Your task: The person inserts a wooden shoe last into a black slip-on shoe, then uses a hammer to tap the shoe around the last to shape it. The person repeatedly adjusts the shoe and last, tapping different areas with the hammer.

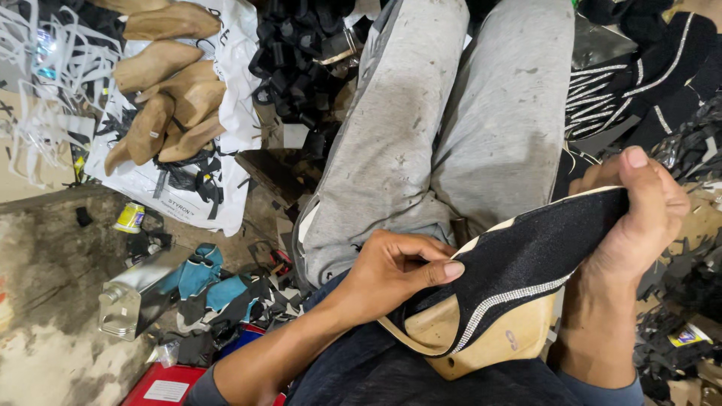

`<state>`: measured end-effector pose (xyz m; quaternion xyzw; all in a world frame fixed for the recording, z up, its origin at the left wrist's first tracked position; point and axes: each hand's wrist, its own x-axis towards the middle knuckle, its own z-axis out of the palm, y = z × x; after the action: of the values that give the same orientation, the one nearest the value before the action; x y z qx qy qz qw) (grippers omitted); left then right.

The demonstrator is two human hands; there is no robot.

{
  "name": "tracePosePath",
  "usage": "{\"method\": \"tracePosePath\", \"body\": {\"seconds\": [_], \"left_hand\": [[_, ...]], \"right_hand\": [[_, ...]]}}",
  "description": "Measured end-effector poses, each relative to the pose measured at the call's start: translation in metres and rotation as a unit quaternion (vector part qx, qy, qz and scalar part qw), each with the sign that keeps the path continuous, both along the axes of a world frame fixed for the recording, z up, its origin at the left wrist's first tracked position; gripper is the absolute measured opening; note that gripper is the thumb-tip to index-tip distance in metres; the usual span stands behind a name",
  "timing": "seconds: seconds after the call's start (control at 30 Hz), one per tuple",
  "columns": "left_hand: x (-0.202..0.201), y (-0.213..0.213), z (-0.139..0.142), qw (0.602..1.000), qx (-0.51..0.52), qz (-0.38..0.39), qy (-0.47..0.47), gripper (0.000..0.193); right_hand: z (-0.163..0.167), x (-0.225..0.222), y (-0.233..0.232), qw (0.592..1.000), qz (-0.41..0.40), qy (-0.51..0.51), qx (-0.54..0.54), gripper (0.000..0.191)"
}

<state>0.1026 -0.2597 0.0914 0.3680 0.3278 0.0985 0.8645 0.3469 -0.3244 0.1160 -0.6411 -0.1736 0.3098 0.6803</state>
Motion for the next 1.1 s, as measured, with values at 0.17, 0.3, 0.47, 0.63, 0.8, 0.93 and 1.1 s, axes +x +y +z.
{"method": "tracePosePath", "body": {"seconds": [0.17,0.3,0.47,0.63,0.8,0.93,1.1], "left_hand": [[-0.002,-0.014,-0.001,0.999,-0.03,0.007,-0.028,0.015],[-0.01,-0.015,-0.004,0.999,-0.006,-0.008,-0.036,0.016],[-0.015,-0.014,-0.008,0.998,-0.044,-0.007,-0.035,0.015],[-0.021,-0.022,-0.018,0.999,-0.032,-0.004,-0.036,0.012],[-0.016,-0.025,-0.036,0.989,-0.124,-0.033,-0.078,0.025],[0.002,-0.019,-0.044,0.929,-0.314,-0.095,-0.172,0.078],[0.017,-0.023,-0.019,0.952,-0.268,-0.069,-0.128,0.097]], "right_hand": [[0.004,-0.002,-0.011,0.999,-0.027,-0.016,-0.008,0.042],[0.005,-0.008,-0.011,1.0,-0.025,-0.013,0.01,0.043],[0.0,-0.014,-0.009,1.0,-0.016,0.003,0.024,0.046],[-0.002,-0.016,-0.009,0.999,0.011,0.016,0.044,0.047],[-0.008,-0.009,-0.009,0.996,0.037,0.035,0.069,0.048],[-0.026,0.005,-0.009,0.982,0.086,0.095,0.136,0.047],[-0.056,0.015,0.0,0.93,0.122,0.257,0.232,0.051]]}}
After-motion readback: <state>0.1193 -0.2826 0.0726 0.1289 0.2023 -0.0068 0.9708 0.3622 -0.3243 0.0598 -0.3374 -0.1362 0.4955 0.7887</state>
